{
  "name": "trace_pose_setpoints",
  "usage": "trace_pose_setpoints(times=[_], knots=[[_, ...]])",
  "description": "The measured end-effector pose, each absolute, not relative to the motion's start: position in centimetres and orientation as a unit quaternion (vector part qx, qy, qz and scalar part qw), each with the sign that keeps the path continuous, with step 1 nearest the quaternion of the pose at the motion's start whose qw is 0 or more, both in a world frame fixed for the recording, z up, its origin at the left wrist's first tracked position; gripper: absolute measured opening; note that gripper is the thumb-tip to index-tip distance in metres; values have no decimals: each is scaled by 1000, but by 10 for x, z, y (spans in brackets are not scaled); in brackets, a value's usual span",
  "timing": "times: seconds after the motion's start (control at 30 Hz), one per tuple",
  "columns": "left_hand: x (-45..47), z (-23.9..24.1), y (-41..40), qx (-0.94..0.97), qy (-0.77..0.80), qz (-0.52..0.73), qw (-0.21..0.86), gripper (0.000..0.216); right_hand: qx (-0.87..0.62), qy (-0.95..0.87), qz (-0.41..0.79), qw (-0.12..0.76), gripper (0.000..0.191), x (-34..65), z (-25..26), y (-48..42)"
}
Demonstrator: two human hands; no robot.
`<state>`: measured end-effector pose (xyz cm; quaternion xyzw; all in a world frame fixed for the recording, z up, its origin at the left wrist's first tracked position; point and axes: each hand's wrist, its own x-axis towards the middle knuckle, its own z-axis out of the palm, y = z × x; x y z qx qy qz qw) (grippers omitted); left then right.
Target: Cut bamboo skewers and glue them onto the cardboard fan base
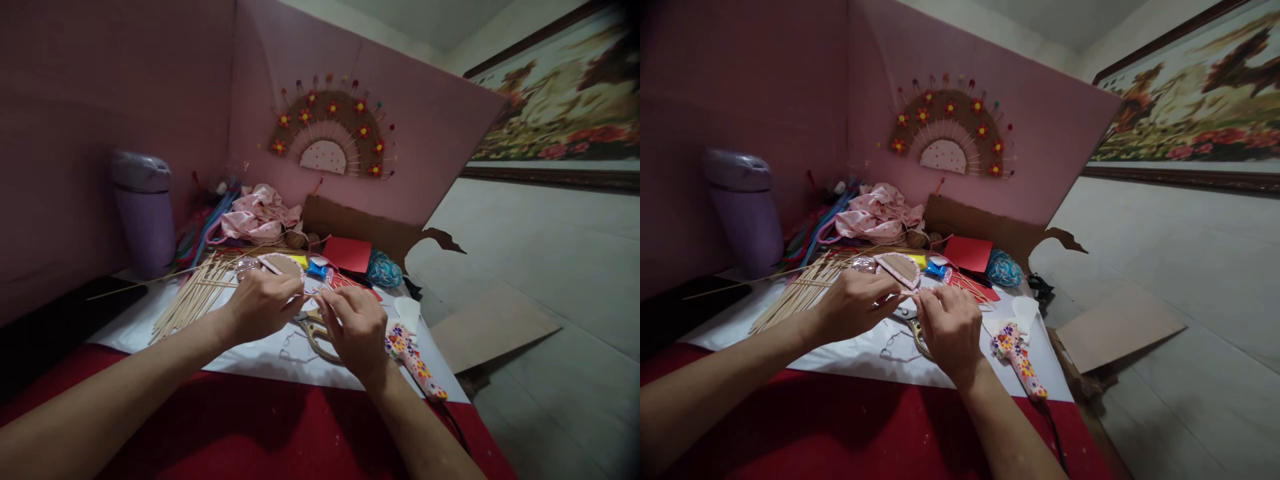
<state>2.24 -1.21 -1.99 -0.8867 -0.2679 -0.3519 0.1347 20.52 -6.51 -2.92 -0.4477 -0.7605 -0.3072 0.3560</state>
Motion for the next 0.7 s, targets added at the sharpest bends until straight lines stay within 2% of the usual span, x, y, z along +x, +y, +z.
trace_pose_setpoints(times=[0.33, 0.6, 0.7], knots=[[25, -15, -16, -882, -317, -338, 84, 25, -461, -762, -261, 373, 17, 204, -29, -67], [32, -22, -17, -867, -380, -310, 90, 22, -491, -761, -271, 327, 24, 195, -33, -66], [32, -22, -16, -867, -392, -302, 52, 20, -500, -769, -233, 324, 26, 197, -33, -64]])
